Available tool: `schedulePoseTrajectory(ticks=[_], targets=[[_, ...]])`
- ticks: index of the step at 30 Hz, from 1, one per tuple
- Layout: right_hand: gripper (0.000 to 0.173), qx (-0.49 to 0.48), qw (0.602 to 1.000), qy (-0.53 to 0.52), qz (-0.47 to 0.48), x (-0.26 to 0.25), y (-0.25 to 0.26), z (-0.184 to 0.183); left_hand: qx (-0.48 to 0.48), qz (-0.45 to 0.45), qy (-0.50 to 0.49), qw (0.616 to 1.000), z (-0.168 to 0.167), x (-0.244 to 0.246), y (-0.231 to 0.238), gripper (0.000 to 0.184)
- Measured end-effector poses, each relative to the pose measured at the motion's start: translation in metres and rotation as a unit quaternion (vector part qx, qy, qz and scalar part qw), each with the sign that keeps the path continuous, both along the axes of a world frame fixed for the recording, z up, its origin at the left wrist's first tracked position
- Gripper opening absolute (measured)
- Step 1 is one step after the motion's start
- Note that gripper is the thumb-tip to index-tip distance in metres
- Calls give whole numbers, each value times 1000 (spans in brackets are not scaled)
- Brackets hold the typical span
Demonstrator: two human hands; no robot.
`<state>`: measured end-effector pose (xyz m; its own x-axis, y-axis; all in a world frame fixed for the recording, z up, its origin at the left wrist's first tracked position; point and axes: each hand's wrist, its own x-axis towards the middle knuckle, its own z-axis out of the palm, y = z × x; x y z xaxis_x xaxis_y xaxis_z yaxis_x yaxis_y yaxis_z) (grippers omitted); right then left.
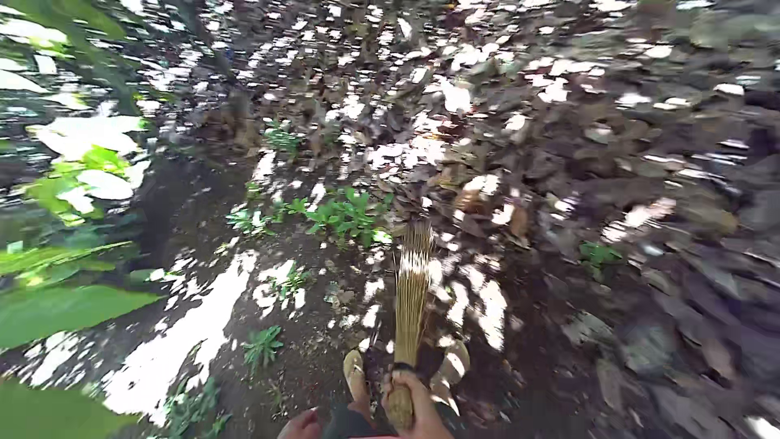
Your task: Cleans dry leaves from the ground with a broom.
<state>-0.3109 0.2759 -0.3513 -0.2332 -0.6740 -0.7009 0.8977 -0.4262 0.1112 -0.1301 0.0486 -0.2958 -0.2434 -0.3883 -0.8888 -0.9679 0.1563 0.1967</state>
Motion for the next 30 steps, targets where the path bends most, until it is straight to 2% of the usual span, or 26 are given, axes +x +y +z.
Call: schedulePoseTrajectory(ticks=[2,4,7,8,10,12,14,15,16,17,18,20,23,25,26,28,30], targets=[[19,20,996,-35,79,-6,-17,-19,-18,6,23,1000,7,-1,2,45],[13,70,986,-38,147,-37,-21,-59,-32,14,28,999,17,-5,7,45],[17,122,978,80,148,-133,21,-125,-36,49,21,998,29,-1,13,45],[22,153,972,130,119,-174,42,-130,-40,54,13,998,27,5,14,45],[22,225,947,226,43,-246,80,-98,-39,56,-8,998,18,23,16,44],[16,298,912,282,25,-295,105,-55,-39,59,-33,997,14,38,18,43],[18,379,879,287,23,-322,118,-42,-43,67,-44,996,14,46,23,43],[17,429,855,290,35,-327,121,-54,-46,74,-39,995,16,48,26,43],[15,400,850,337,65,-334,142,-88,-46,79,-40,995,16,50,30,43],[15,367,849,374,67,-333,151,-116,-44,87,-41,994,18,49,33,43],[17,355,850,386,50,-324,145,-124,-45,94,-41,994,16,50,34,42],[17,336,869,364,10,-285,110,-95,-47,91,-45,994,5,53,33,42],[17,253,919,293,-71,-200,68,-50,-37,61,-47,996,-13,46,28,41],[25,203,944,252,-69,-138,49,-20,-32,48,-29,998,-16,30,24,41],[27,182,950,252,-38,-109,48,-12,-27,45,-18,998,-16,17,23,42],[28,142,976,164,-18,-74,42,-16,-20,37,-7,999,-16,-7,20,45],[29,79,996,43,-26,-66,57,-47,-15,18,-3,1000,-17,-26,17,44]])
